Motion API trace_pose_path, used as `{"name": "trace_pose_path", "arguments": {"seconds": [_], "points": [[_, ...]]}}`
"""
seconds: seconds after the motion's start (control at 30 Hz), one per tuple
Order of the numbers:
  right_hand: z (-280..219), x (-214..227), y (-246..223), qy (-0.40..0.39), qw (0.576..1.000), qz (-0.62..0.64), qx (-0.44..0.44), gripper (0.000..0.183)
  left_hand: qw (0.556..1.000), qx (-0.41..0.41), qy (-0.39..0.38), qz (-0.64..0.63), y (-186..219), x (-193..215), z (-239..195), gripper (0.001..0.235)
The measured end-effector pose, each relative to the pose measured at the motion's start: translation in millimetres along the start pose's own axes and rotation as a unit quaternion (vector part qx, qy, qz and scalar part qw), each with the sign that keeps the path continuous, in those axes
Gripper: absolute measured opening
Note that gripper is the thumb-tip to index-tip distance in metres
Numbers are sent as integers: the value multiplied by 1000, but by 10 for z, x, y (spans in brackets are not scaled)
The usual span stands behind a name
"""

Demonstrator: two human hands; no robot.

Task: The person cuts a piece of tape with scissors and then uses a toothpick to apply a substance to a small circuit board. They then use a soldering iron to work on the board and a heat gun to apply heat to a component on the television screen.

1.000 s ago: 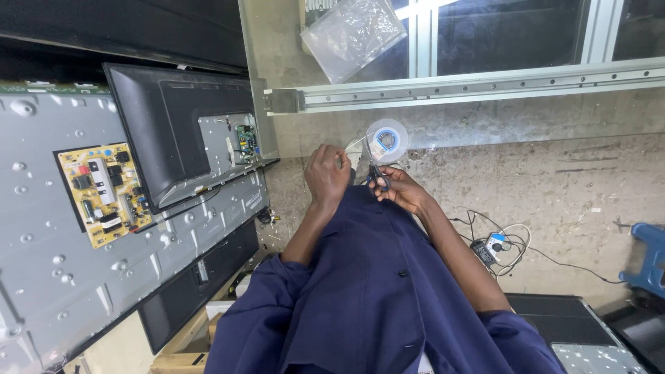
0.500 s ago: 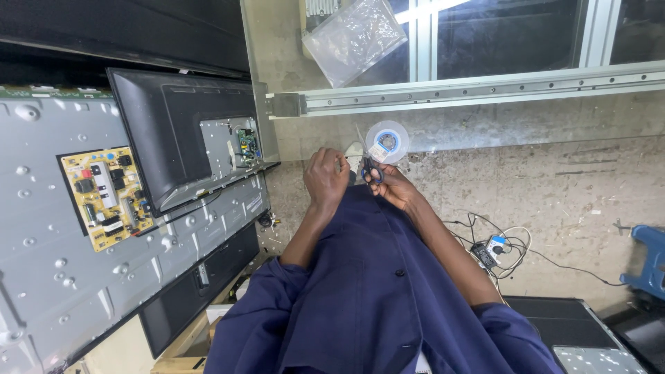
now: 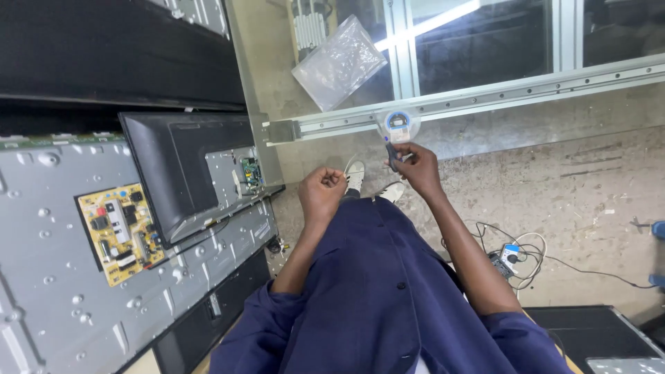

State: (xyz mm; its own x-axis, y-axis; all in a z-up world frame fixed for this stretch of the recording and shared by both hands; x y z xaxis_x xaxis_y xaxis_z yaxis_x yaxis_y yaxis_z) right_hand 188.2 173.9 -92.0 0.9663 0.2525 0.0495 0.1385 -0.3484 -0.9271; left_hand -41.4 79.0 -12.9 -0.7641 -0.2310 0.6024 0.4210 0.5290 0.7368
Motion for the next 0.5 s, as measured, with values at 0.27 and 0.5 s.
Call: {"name": "trace_pose_path", "arguments": {"seconds": [0.27,0.5], "points": [[283,-45,-607,61,928,-362,67,42,990,-120,-8,74,652,17,-51,7],[642,46,-2,17,955,-288,65,37,933,-332,0,142,1433,103,-307,7]]}}
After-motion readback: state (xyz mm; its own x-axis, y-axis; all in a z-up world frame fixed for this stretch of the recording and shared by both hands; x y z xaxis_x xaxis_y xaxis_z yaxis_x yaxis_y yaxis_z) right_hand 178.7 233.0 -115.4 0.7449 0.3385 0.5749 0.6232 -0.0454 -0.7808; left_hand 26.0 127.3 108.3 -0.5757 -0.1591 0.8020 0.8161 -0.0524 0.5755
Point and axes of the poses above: each hand's wrist, its own z-axis towards the middle knuckle, its own x-axis out of the back of the hand, y = z × x, the point moved 9 cm from there along z, towards the middle knuckle, and after that the axes turned 6 degrees about z, right-handed, at the moved point
